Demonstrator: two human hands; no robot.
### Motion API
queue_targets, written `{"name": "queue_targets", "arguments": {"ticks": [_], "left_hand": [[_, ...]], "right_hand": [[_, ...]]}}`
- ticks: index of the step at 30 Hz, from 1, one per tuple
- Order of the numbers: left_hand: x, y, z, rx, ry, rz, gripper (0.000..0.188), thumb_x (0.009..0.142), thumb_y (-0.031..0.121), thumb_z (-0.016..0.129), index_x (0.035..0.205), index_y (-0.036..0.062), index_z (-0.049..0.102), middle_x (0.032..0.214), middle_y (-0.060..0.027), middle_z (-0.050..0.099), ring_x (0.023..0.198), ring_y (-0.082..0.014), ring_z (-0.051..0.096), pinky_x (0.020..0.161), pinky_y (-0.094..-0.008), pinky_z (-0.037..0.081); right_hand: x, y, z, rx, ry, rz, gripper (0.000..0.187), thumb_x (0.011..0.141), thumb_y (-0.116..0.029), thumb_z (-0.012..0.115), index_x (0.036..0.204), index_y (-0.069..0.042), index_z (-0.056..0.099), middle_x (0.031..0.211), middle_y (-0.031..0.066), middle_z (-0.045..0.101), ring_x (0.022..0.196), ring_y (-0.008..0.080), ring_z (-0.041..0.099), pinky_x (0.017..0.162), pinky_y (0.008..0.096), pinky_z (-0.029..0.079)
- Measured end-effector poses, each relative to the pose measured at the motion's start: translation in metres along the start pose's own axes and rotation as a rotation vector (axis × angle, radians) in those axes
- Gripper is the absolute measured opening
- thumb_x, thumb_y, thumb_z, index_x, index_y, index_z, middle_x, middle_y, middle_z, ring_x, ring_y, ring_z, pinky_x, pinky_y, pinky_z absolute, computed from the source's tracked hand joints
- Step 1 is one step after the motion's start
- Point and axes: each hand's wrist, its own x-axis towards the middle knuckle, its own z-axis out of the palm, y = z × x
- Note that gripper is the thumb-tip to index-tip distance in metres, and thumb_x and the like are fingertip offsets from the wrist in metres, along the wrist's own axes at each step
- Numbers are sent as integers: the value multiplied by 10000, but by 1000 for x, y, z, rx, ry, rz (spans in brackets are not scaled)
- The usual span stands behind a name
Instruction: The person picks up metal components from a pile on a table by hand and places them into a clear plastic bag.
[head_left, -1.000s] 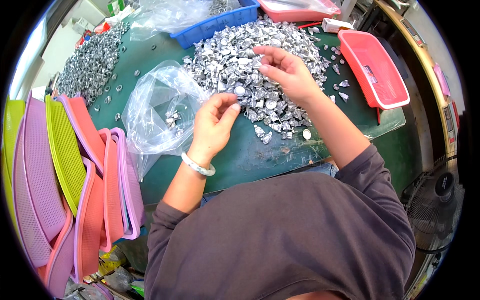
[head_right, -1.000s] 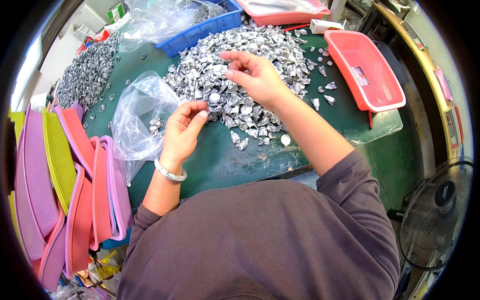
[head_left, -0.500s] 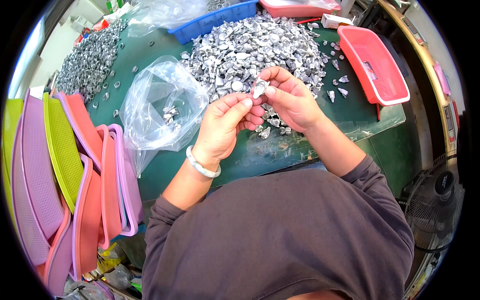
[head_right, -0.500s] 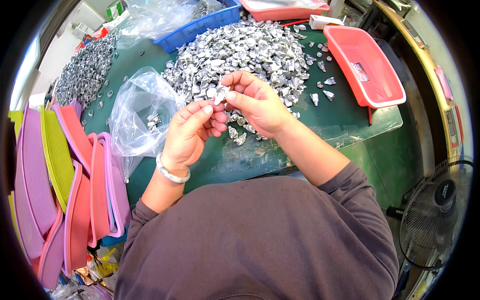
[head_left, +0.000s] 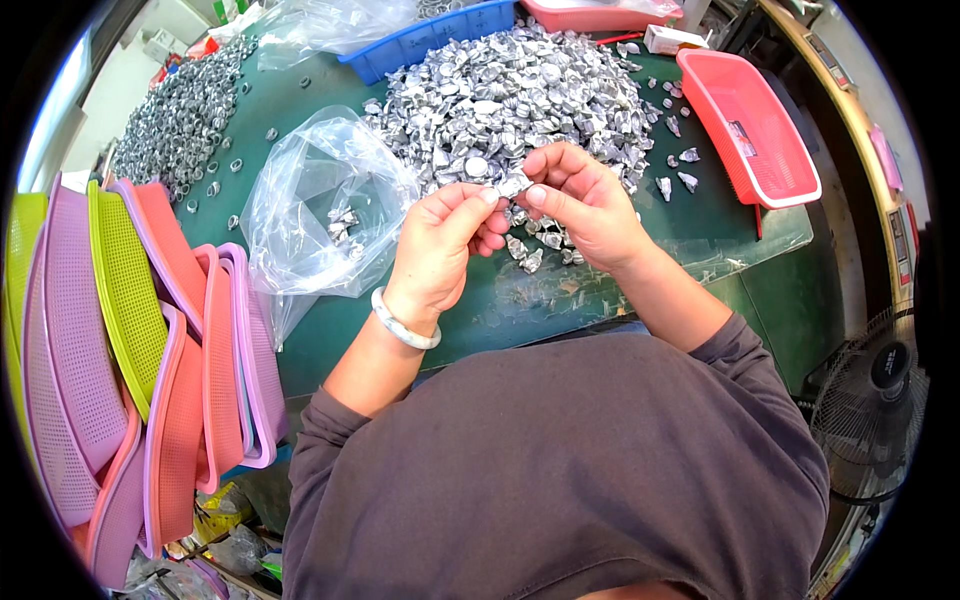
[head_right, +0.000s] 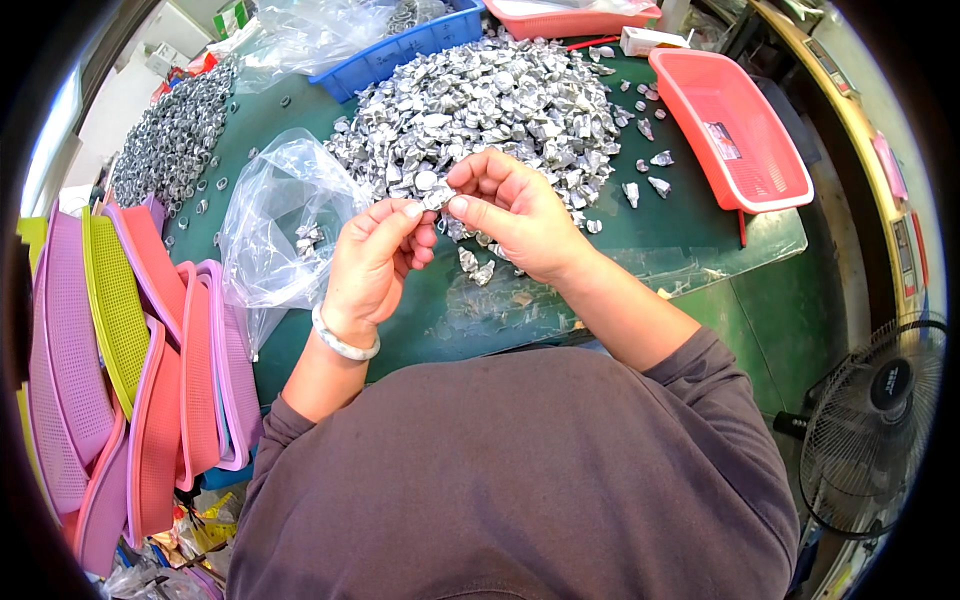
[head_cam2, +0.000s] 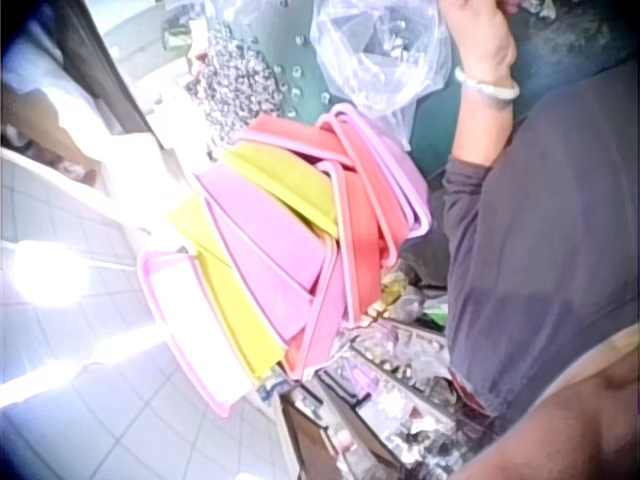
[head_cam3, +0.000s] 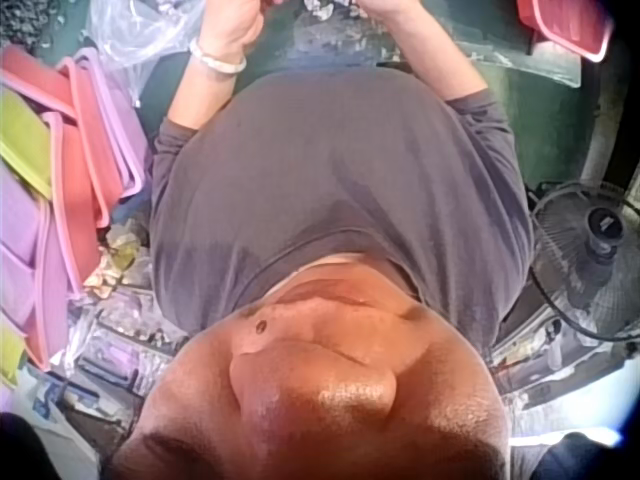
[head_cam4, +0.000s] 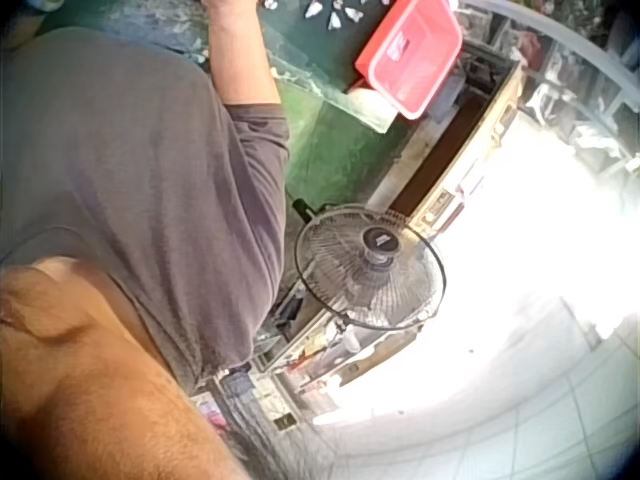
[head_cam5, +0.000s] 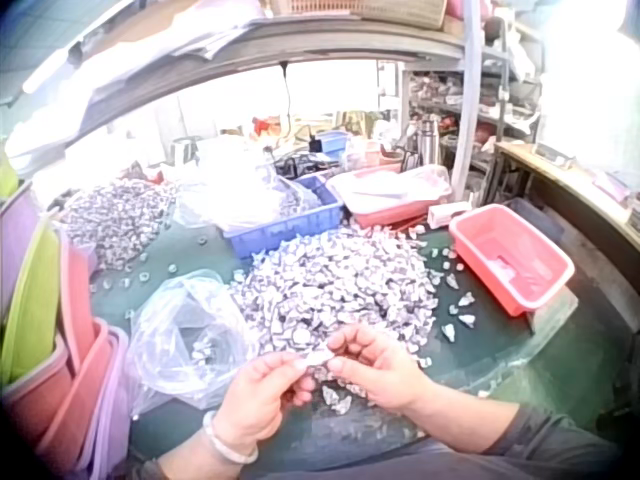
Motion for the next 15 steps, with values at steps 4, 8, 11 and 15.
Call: {"name": "queue_targets", "arguments": {"ticks": [4, 8, 11, 15], "left_hand": [[1, -1, -4, -8, 7, -15, 140, 833, 165, 565, 804, 34, 606, 658, -17, 588, 551, -84, 524, 521, -200, 414], [3, 0, -4, -41, 27, -62, 139, 847, 140, 525, 781, 33, 585, 632, -15, 558, 535, -88, 493, 507, -212, 401], [4, 0, -5, -74, 29, -91, 140, 843, 137, 523, 769, 29, 573, 626, -19, 547, 535, -88, 482, 499, -211, 392], [7, -2, -8, -124, 33, -123, 138, 836, 140, 532, 760, 32, 571, 613, -15, 542, 522, -84, 477, 486, -203, 386]], "right_hand": [[-1, -1, 0, -46, 32, 39, 164, 828, -72, 568, 977, -22, 522, 893, 23, 565, 804, 85, 551, 698, 217, 443], [-1, -2, 2, -53, 44, 80, 154, 839, -98, 565, 965, -18, 530, 853, 32, 581, 770, 90, 570, 662, 216, 453], [-1, 0, 1, -44, 49, 95, 146, 846, -116, 560, 953, -20, 535, 821, 36, 593, 741, 88, 571, 645, 215, 453], [0, 1, 0, -53, 38, 119, 136, 858, -137, 546, 931, -22, 541, 781, 47, 612, 690, 83, 561, 624, 208, 444]]}}
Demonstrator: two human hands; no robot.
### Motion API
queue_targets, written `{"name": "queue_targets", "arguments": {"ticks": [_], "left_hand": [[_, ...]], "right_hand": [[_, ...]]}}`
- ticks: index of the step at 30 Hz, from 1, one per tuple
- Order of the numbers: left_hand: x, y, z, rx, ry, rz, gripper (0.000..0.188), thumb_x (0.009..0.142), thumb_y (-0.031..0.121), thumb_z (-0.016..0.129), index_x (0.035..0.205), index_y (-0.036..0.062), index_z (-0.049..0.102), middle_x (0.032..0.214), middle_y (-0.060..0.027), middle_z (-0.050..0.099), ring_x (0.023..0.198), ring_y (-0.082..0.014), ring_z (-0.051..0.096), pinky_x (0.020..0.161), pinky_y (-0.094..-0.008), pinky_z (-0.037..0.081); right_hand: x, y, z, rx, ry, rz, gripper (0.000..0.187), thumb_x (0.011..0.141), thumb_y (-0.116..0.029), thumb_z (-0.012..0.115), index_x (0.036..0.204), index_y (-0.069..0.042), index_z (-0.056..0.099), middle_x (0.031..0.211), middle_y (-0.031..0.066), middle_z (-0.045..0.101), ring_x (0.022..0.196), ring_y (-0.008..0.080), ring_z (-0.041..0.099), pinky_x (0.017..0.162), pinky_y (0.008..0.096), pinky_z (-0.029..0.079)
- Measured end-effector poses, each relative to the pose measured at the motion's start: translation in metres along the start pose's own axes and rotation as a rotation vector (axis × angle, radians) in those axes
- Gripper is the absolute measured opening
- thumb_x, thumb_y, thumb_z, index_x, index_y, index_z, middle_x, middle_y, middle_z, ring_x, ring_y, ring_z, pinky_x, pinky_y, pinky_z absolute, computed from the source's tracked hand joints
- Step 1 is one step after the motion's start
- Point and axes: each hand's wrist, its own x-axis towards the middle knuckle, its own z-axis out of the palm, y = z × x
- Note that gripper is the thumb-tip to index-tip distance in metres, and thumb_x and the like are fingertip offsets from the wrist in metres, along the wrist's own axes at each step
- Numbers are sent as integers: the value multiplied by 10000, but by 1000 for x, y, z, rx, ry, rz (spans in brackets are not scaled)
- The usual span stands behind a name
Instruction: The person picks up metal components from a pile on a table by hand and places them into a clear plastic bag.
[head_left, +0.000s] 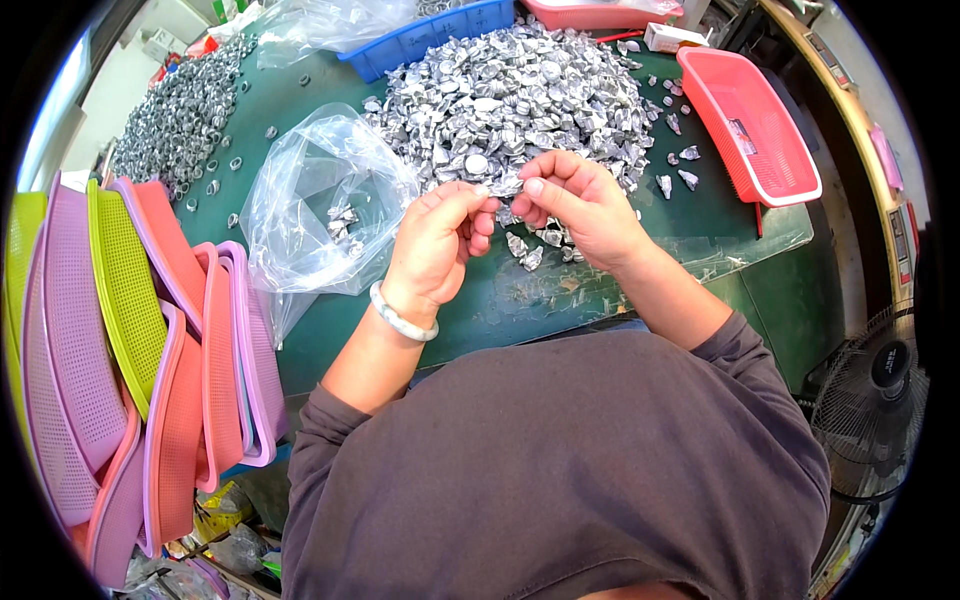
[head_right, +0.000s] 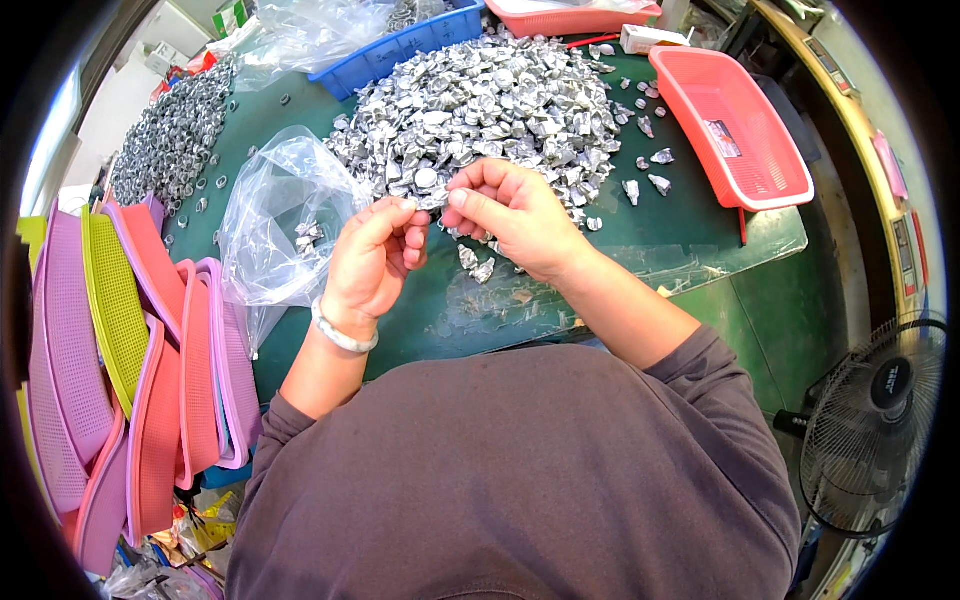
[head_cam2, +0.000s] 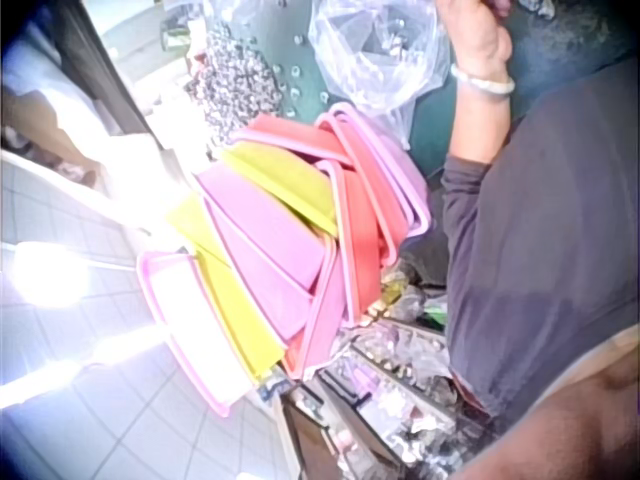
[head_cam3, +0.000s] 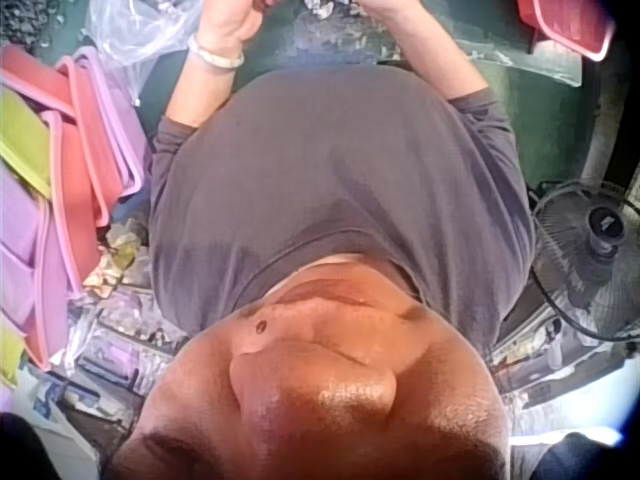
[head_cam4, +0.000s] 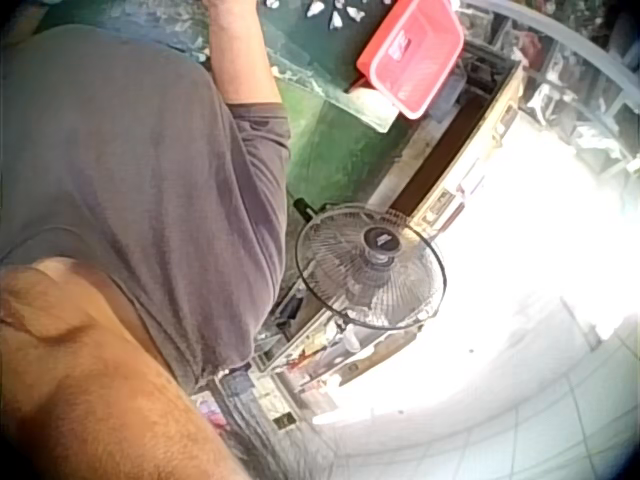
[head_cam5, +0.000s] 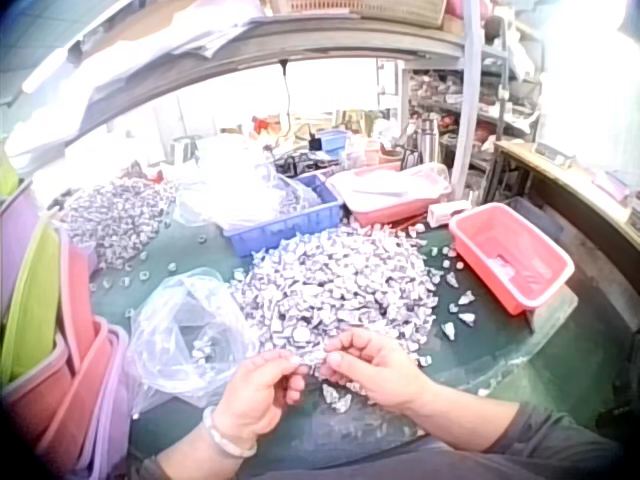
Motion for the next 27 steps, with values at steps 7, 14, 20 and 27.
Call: {"name": "queue_targets", "arguments": {"ticks": [7, 14, 20, 27], "left_hand": [[1, -1, -1, 5, 9, -11, 148, 833, 149, 533, 750, 31, 566, 600, -12, 532, 511, -87, 462, 479, -204, 374], [1, -4, -4, 48, -9, 19, 133, 826, 149, 552, 752, 48, 593, 599, -1, 553, 509, -67, 483, 477, -183, 378], [-1, -7, -1, 116, 16, 99, 123, 833, 136, 544, 770, 46, 599, 613, 5, 559, 525, -55, 483, 493, -177, 376], [-2, -9, -2, 139, 0, 104, 112, 836, 135, 549, 778, 49, 594, 628, 8, 558, 541, -54, 486, 508, -176, 377]], "right_hand": [[-1, 0, 1, -10, 4, 10, 131, 863, -142, 538, 913, -22, 546, 773, 53, 620, 668, 78, 551, 616, 206, 439], [-3, 2, 0, -21, 7, 15, 128, 862, -137, 536, 916, -21, 546, 780, 51, 621, 669, 77, 551, 622, 206, 441], [-4, 3, -2, -21, 8, 24, 120, 865, -114, 529, 934, -18, 542, 799, 64, 623, 698, 90, 561, 643, 221, 446], [-5, 3, -1, -16, 5, 12, 131, 865, -123, 528, 942, -20, 549, 800, 53, 622, 697, 77, 555, 633, 204, 439]]}}
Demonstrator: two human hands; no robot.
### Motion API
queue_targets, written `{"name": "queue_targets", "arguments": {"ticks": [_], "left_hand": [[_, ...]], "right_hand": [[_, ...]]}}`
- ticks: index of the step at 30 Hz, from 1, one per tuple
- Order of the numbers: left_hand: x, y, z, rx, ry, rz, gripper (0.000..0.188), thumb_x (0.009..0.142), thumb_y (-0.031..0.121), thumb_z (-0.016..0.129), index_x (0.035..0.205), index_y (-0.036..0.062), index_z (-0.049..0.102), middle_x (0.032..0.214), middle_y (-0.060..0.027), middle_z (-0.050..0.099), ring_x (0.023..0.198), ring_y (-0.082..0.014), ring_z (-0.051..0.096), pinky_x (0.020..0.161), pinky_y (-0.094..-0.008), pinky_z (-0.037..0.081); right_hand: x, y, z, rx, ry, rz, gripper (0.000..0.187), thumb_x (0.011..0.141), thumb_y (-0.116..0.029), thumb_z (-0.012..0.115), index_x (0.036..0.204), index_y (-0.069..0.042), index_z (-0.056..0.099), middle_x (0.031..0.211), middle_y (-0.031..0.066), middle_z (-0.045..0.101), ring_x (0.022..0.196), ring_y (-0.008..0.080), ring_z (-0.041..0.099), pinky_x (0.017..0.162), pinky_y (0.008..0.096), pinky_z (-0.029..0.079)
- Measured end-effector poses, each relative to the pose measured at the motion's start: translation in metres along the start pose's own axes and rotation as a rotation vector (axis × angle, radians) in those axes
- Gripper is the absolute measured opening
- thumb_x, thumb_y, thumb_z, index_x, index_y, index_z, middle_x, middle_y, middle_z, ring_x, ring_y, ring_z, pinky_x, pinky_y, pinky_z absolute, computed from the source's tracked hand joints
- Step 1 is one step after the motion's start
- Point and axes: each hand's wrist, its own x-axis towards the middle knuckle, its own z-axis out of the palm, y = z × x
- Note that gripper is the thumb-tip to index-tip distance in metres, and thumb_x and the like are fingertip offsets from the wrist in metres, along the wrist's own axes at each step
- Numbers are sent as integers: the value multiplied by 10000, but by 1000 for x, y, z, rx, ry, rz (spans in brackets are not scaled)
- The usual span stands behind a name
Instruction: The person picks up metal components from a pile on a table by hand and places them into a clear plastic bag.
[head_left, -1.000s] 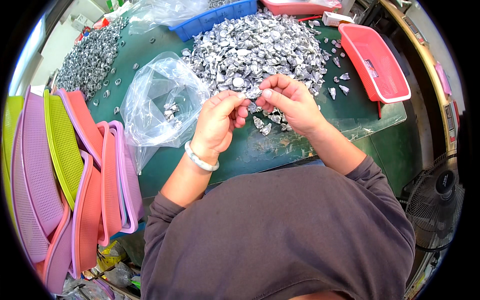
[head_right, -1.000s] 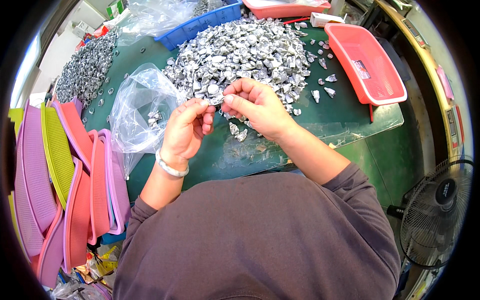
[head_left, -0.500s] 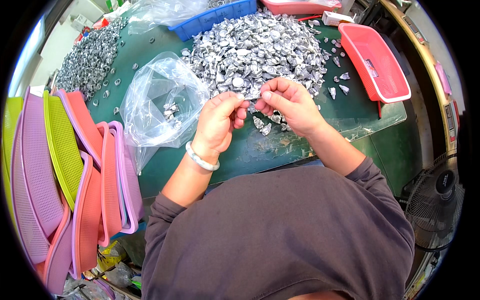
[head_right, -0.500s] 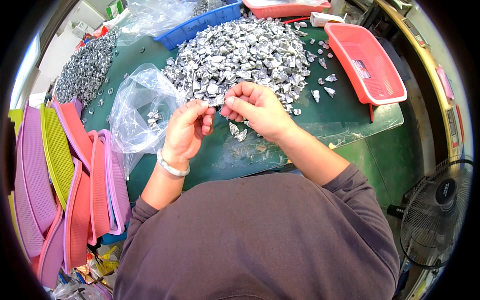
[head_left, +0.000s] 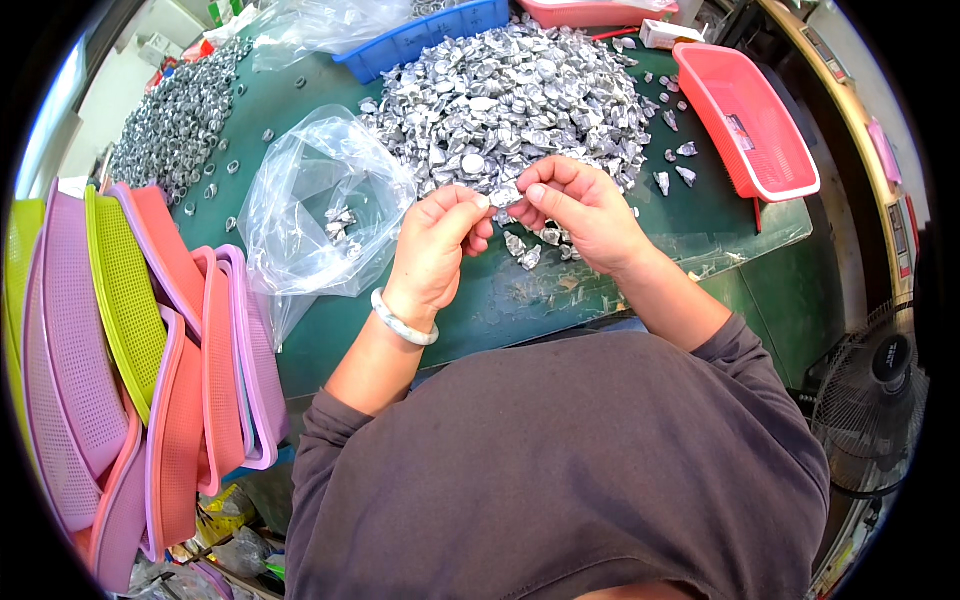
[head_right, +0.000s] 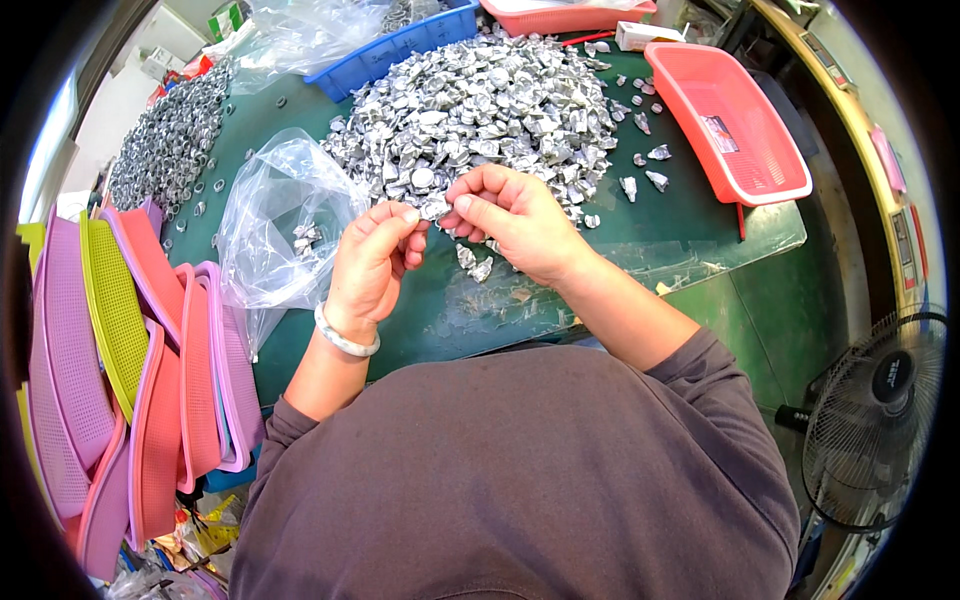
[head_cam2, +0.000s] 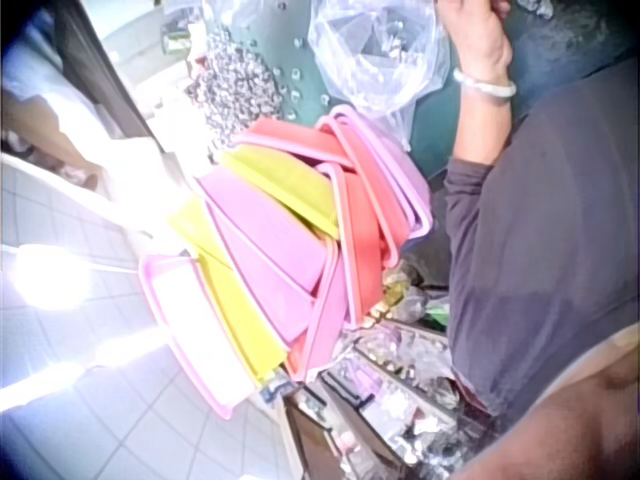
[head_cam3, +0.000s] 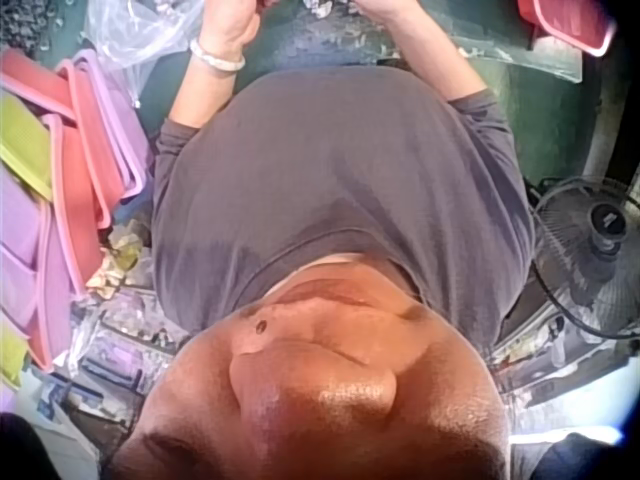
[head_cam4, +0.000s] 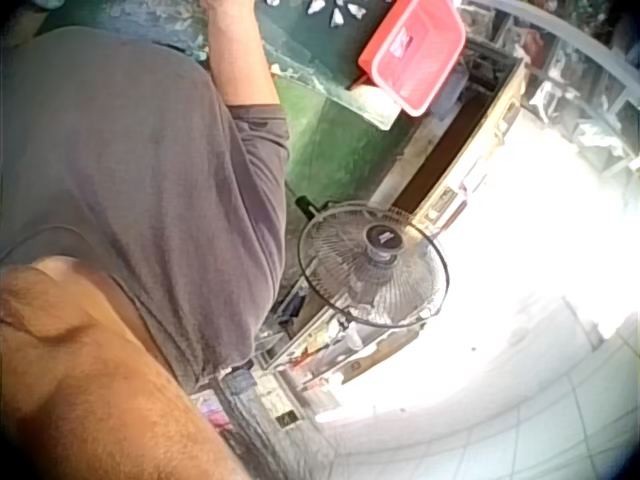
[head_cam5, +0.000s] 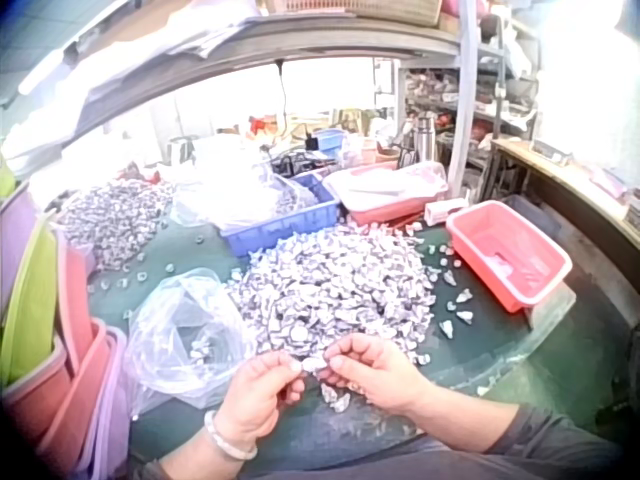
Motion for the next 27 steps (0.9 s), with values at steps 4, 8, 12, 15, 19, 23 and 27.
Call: {"name": "queue_targets", "arguments": {"ticks": [4, 8, 12, 15, 19, 23, 27], "left_hand": [[-1, -1, -1, 21, -8, 12, 102, 835, 134, 554, 782, 56, 592, 641, 6, 561, 553, -57, 491, 522, -179, 379], [-3, -2, 0, 36, -10, 26, 82, 833, 126, 557, 799, 60, 592, 657, 3, 564, 561, -59, 493, 530, -184, 383], [-4, -3, -1, 51, -22, 32, 77, 831, 129, 562, 815, 60, 593, 668, 0, 570, 569, -63, 500, 540, -186, 387], [-5, -3, 0, 74, -18, 37, 78, 826, 132, 569, 826, 58, 596, 676, -3, 576, 578, -66, 507, 550, -188, 391], [-6, -3, 0, 78, -17, 43, 79, 820, 130, 579, 838, 56, 599, 687, -5, 581, 588, -66, 513, 559, -190, 395], [-6, -2, 0, 78, -14, 44, 81, 814, 122, 590, 854, 52, 599, 703, -9, 587, 599, -67, 517, 567, -190, 401], [-6, -3, 1, 66, -10, 54, 102, 812, 113, 594, 882, 38, 597, 730, -17, 596, 616, -69, 528, 579, -189, 412]], "right_hand": [[-1, -1, 0, -9, 2, -7, 132, 864, -121, 529, 943, -18, 551, 809, 46, 615, 727, 82, 566, 635, 205, 440], [-1, 0, 1, 2, 7, -16, 129, 846, -104, 554, 940, -16, 552, 817, 33, 602, 749, 82, 571, 638, 207, 442], [-2, 0, 0, -5, -1, -23, 143, 816, -80, 592, 936, -12, 553, 819, 19, 591, 745, 76, 565, 642, 205, 443], [-1, 0, 0, -25, 7, -21, 147, 806, -74, 603, 929, -10, 556, 810, 13, 584, 729, 72, 556, 643, 200, 441], [-2, -1, 1, -24, 16, -20, 146, 802, -66, 607, 926, -8, 557, 806, 5, 576, 719, 65, 544, 642, 194, 438], [-2, 0, 2, -12, 32, -23, 148, 793, -48, 615, 922, -4, 556, 815, 3, 572, 725, 61, 540, 648, 192, 439], [-2, -1, 1, -14, 28, -10, 171, 780, -24, 619, 936, -7, 551, 849, 16, 571, 767, 69, 541, 687, 202, 448]]}}
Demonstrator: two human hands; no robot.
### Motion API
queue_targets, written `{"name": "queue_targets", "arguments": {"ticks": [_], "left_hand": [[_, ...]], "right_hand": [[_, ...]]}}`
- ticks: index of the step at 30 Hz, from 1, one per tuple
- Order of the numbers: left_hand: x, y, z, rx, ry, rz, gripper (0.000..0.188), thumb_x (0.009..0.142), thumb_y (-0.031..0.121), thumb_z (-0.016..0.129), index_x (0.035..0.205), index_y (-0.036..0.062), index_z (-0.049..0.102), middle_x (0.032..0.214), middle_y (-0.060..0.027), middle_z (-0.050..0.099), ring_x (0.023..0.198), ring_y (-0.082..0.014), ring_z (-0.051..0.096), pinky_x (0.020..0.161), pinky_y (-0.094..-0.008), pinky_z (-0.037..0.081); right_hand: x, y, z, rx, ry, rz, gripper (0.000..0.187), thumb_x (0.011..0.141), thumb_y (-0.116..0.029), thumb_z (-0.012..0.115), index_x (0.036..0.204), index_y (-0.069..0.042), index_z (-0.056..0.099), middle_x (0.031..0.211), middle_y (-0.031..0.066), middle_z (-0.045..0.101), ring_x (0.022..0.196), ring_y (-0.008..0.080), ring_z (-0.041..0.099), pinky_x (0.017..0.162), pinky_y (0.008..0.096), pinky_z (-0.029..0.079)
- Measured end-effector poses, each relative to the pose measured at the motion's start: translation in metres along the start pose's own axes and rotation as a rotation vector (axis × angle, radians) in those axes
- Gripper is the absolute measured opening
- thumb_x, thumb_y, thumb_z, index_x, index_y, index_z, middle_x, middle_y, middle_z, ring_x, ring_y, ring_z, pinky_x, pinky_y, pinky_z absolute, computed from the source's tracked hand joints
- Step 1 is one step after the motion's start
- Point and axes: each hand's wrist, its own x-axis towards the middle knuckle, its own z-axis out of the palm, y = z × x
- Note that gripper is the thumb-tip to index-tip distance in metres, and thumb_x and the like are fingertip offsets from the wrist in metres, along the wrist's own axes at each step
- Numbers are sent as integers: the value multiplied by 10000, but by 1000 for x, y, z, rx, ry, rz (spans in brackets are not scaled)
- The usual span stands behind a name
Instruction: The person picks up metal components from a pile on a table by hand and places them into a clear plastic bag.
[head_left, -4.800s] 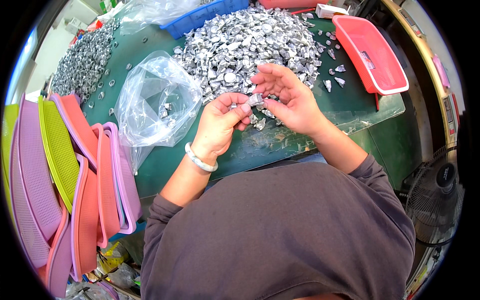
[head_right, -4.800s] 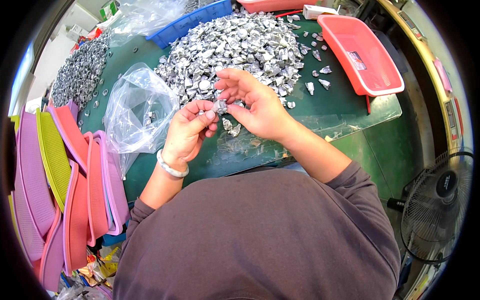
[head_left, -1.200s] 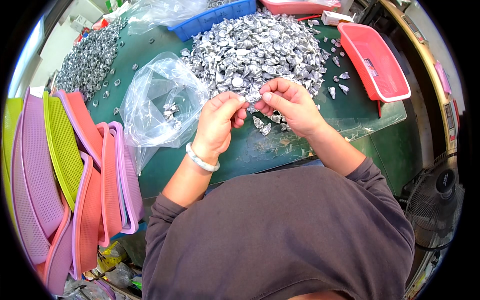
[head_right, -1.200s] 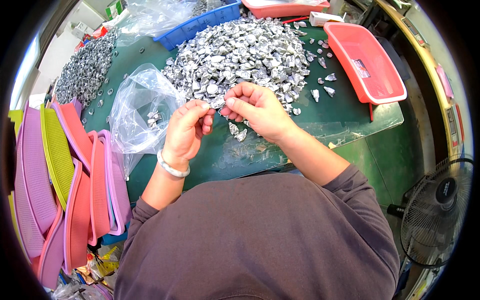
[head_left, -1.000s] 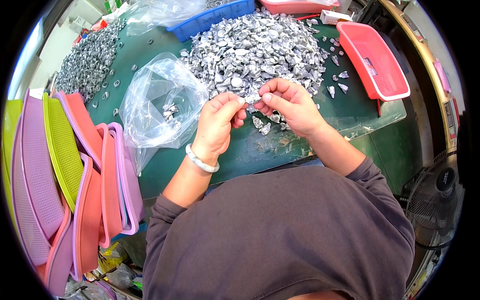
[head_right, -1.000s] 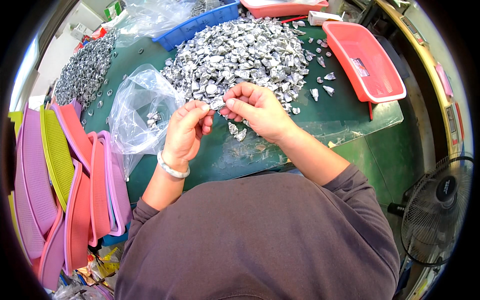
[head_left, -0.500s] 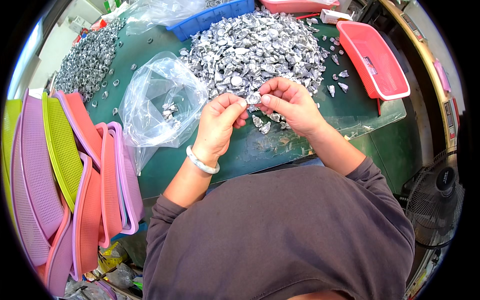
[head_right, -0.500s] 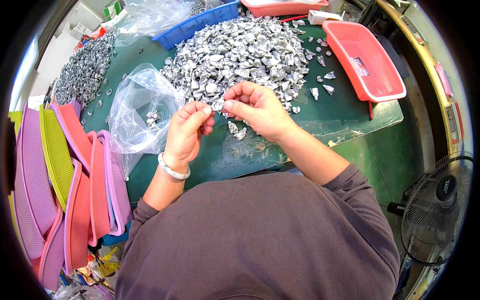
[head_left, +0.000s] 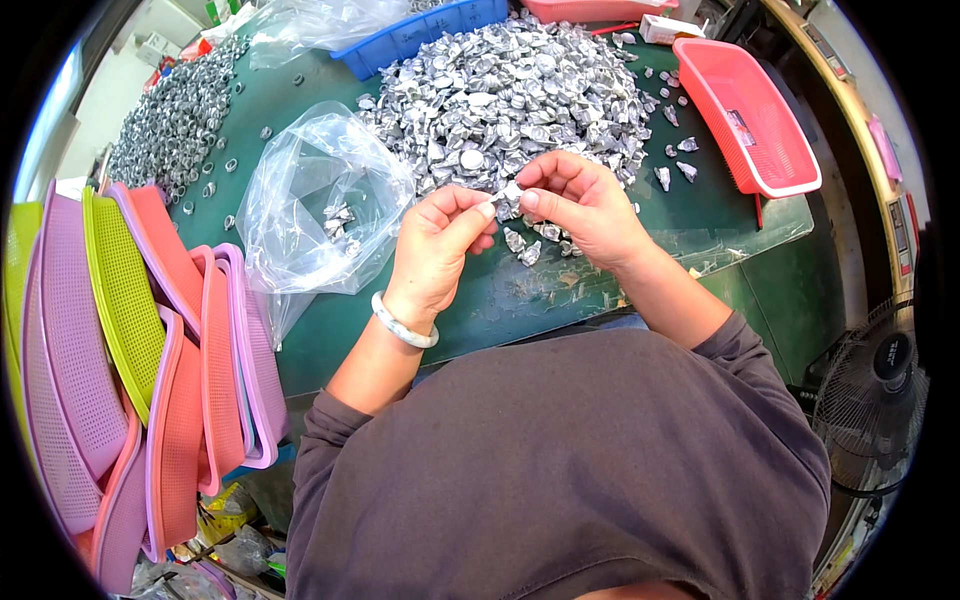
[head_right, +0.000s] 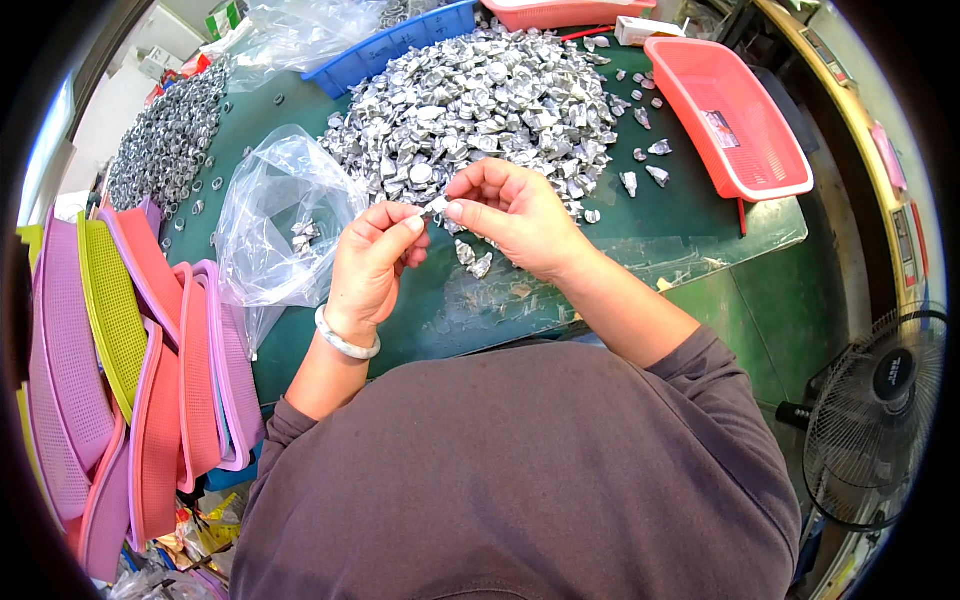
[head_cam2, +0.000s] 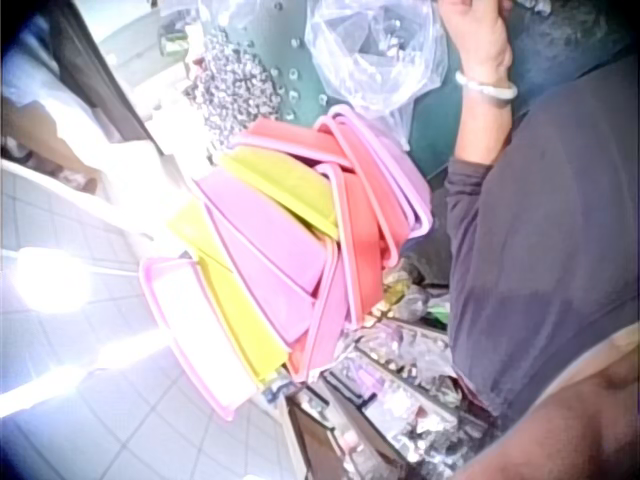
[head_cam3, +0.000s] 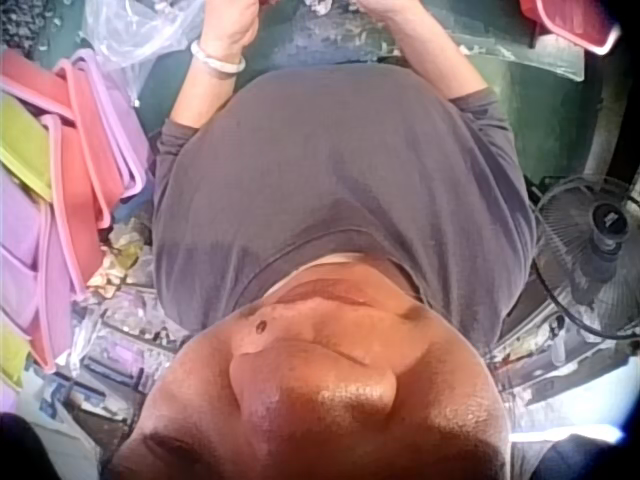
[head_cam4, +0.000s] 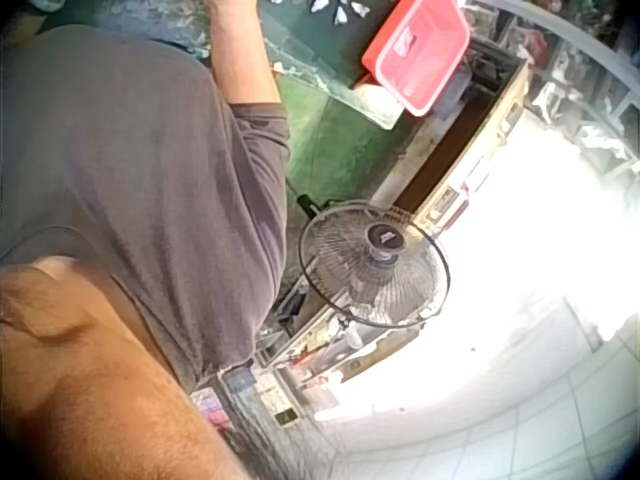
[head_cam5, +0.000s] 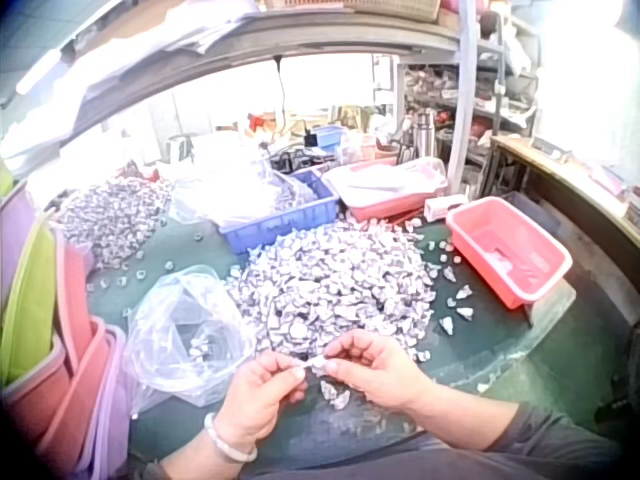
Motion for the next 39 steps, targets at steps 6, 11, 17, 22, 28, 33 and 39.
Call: {"name": "queue_targets", "arguments": {"ticks": [6, 11, 17, 22, 28, 33, 39], "left_hand": [[0, -1, -2, -7, -31, -11, 130, 821, 102, 583, 921, 19, 582, 771, -38, 610, 645, -91, 564, 594, -201, 446], [2, -2, -3, -84, -58, -77, 128, 835, 89, 564, 944, 21, 566, 785, -52, 619, 659, -110, 584, 597, -215, 464], [5, -7, -5, -101, -72, -103, 134, 845, 90, 557, 965, 29, 553, 802, -50, 618, 672, -111, 586, 607, -214, 466], [4, -7, -6, -124, -106, -82, 129, 838, 88, 568, 949, 28, 542, 817, -54, 611, 689, -113, 583, 624, -218, 467], [3, -5, -4, -71, -109, -26, 114, 835, 89, 572, 931, 36, 540, 799, -52, 609, 685, -117, 575, 625, -224, 457], [2, -2, -9, 36, -25, 99, 98, 832, 70, 571, 918, 33, 544, 791, -41, 602, 679, -107, 567, 623, -220, 451], [11, 16, -59, 747, 499, 519, 134, 821, 61, 572, 942, 7, 554, 798, -29, 574, 661, -82, 521, 596, -206, 429]], "right_hand": [[0, 0, 2, -7, 0, -110, 362, 762, 20, 603, 1099, -21, 475, 914, 45, 566, 862, 97, 531, 764, 231, 449], [0, 2, 2, -120, -18, -210, 433, 761, 34, 579, 1161, -36, 428, 925, 46, 577, 822, 91, 519, 749, 231, 435], [-1, 2, 3, -271, -32, -326, 483, 757, 51, 561, 1201, -45, 397, 962, 51, 591, 789, 84, 498, 746, 237, 419], [-1, 3, 3, -251, -37, -339, 490, 764, 72, 534, 1216, -44, 386, 966, 51, 596, 796, 86, 498, 756, 244, 419], [1, 3, 2, -205, -34, -291, 488, 775, 77, 515, 1228, -45, 381, 973, 56, 596, 822, 92, 524, 773, 250, 426], [6, 8, -10, -392, 17, -313, 387, 782, 44, 532, 1156, -42, 476, 960, 63, 602, 807, 93, 540, 738, 242, 438], [28, -2, -34, -1006, 188, -488, 325, 768, 2, 563, 1090, -20, 521, 935, 87, 612, 828, 144, 570, 745, 278, 450]]}}
